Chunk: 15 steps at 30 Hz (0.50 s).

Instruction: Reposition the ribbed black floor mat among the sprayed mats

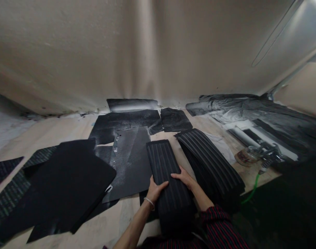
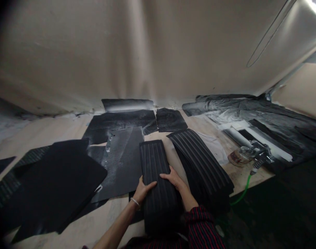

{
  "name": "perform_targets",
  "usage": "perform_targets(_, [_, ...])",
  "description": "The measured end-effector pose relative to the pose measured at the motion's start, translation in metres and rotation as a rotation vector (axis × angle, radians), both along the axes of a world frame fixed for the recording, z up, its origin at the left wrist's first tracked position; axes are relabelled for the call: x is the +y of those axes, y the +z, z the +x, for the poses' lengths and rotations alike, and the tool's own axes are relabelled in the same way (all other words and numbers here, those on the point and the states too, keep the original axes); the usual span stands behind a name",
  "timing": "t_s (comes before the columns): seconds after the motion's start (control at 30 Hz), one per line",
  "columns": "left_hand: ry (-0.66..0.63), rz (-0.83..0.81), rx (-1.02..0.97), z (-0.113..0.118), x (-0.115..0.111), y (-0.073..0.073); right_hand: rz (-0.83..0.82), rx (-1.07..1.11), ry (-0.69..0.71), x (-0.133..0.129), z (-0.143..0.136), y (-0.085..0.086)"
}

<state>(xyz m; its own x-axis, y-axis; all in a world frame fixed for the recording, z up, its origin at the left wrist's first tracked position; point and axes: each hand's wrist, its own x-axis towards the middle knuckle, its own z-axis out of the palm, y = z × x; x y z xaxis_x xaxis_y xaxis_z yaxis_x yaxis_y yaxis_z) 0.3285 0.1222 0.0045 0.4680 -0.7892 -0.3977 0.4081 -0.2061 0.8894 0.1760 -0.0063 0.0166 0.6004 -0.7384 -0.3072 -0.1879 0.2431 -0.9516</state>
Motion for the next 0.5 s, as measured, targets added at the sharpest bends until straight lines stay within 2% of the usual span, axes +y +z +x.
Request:
perform_targets(0.1, [-0.016, -0.060, 0.000, 0.009, -0.008, 0.035, -0.081, -0.057, -0.018, -0.011, 0.008, 0.039])
perform_targets(0.27, [-0.018, -0.152, -0.149, 0.031, -0.024, 0.108, -0.305, -0.132, -0.036, -0.029, 0.028, 0.117])
perform_targets(0.33, [-0.005, -0.145, -0.244, 0.037, -0.023, 0.125, -0.364, -0.167, -0.037, -0.028, 0.031, 0.136])
perform_targets(0.4, [0.006, -0.142, -0.338, 0.040, -0.015, 0.125, -0.428, -0.193, -0.047, -0.021, 0.029, 0.138])
perform_targets(0.43, [0.009, -0.139, -0.378, 0.040, -0.008, 0.117, -0.451, -0.196, -0.052, -0.015, 0.028, 0.131])
perform_targets(0.5, [0.002, -0.098, -0.414, 0.037, 0.008, 0.087, -0.448, -0.174, -0.058, -0.001, 0.025, 0.101])
